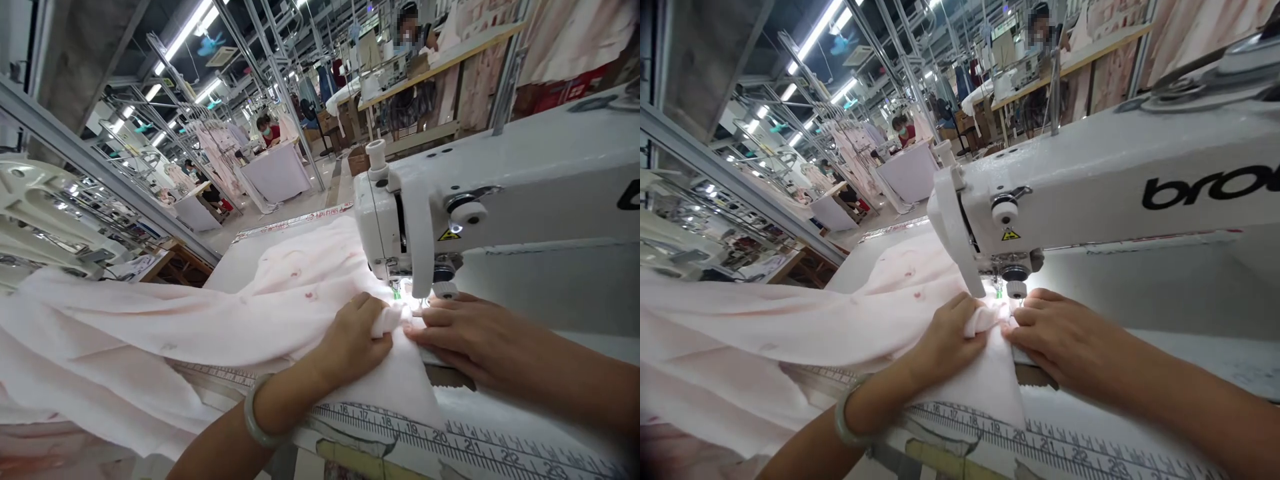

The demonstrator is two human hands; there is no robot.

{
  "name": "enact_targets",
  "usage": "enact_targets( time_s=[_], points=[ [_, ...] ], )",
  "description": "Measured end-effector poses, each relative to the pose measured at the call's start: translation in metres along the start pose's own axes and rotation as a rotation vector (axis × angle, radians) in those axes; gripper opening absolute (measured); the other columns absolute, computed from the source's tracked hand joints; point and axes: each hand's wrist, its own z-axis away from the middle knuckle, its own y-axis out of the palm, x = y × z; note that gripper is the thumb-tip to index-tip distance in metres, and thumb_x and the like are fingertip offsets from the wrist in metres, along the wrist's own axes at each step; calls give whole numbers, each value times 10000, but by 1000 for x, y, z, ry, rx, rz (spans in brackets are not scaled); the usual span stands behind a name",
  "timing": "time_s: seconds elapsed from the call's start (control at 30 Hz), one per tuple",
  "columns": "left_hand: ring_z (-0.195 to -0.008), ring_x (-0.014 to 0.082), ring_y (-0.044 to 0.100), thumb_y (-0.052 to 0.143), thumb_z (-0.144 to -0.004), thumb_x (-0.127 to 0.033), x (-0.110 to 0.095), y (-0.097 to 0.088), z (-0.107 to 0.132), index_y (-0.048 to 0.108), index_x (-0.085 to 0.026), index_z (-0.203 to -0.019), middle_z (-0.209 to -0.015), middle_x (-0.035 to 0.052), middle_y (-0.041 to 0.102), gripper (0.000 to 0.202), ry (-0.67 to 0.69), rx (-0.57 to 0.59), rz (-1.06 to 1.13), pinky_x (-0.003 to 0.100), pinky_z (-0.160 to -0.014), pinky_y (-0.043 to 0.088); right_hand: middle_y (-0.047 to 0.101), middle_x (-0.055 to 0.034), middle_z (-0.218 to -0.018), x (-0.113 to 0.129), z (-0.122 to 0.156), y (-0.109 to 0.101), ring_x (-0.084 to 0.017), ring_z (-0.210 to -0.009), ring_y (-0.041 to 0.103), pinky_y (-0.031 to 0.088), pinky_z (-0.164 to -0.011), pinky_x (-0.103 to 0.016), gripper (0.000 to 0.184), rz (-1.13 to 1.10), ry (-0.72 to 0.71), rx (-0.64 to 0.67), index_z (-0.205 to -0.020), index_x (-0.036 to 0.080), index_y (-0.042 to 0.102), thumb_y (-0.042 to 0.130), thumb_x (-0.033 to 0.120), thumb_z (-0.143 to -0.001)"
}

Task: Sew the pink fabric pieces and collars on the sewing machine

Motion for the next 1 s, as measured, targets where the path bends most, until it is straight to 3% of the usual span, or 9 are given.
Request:
enact_targets(
  time_s=[0.13,0.27,0.43,0.57,0.73,0.8,0.93,1.0],
  points=[
    [-948,232,711,635,-931,-115,0,0,4,713,-205,-1113,-1037,72,735,218,144,-3,-93,359,-846,627,795,-20,-952,-1,1,1,-236,-845,716,498,-857,-400,416,49,-23,-5,-1117,253,797,397,238,-1230],
    [-983,240,705,596,-1002,-108,0,-2,5,747,-174,-1214,-1087,97,761,269,299,74,-272,396,-931,607,799,-17,-917,1,-1,-2,-224,-783,714,493,-831,-397,429,68,-38,-23,-1033,257,780,396,217,-1220],
    [-1182,269,714,585,-1035,-109,-2,-5,4,750,-173,-1277,-1271,114,810,300,339,128,-297,430,-1059,570,783,-7,-886,1,-2,-5,-220,-771,724,511,-836,-398,412,48,-38,10,-1042,263,793,419,210,-1204],
    [-1130,239,733,575,-1058,-116,0,-3,2,760,-159,-1280,-1232,101,830,292,315,112,-225,412,-1080,577,786,-23,-879,0,1,-5,-239,-783,724,532,-828,-410,371,24,-2,21,-1034,288,810,473,257,-1185],
    [-1139,260,724,608,-1008,-77,-3,-5,4,760,-164,-1317,-1236,106,807,355,331,207,-300,439,-1068,608,755,-13,-824,1,-1,-8,-225,-720,693,573,-856,-423,396,29,37,-13,-926,287,796,487,274,-1174],
    [-1190,273,714,603,-1012,-82,-5,-7,6,742,-155,-1355,-1289,127,785,377,328,199,-317,451,-1088,616,789,-21,-898,1,-2,-8,-213,-737,716,588,-887,-431,435,102,29,-64,-961,267,793,427,272,-1196],
    [-1263,309,695,622,-995,-118,-4,-8,9,719,-155,-1384,-1362,158,751,403,316,189,-295,484,-1104,629,845,-82,-1273,0,0,-3,-233,-990,807,577,-866,-422,394,242,-25,-134,-1271,226,787,400,276,-1212],
    [-1221,303,704,613,-979,-103,-2,-6,10,718,-142,-1373,-1313,151,761,410,327,202,-281,469,-1096,632,853,-70,-1266,0,0,-1,-230,-991,812,563,-854,-416,401,254,-40,-113,-1227,231,787,387,252,-1213]
  ],
)
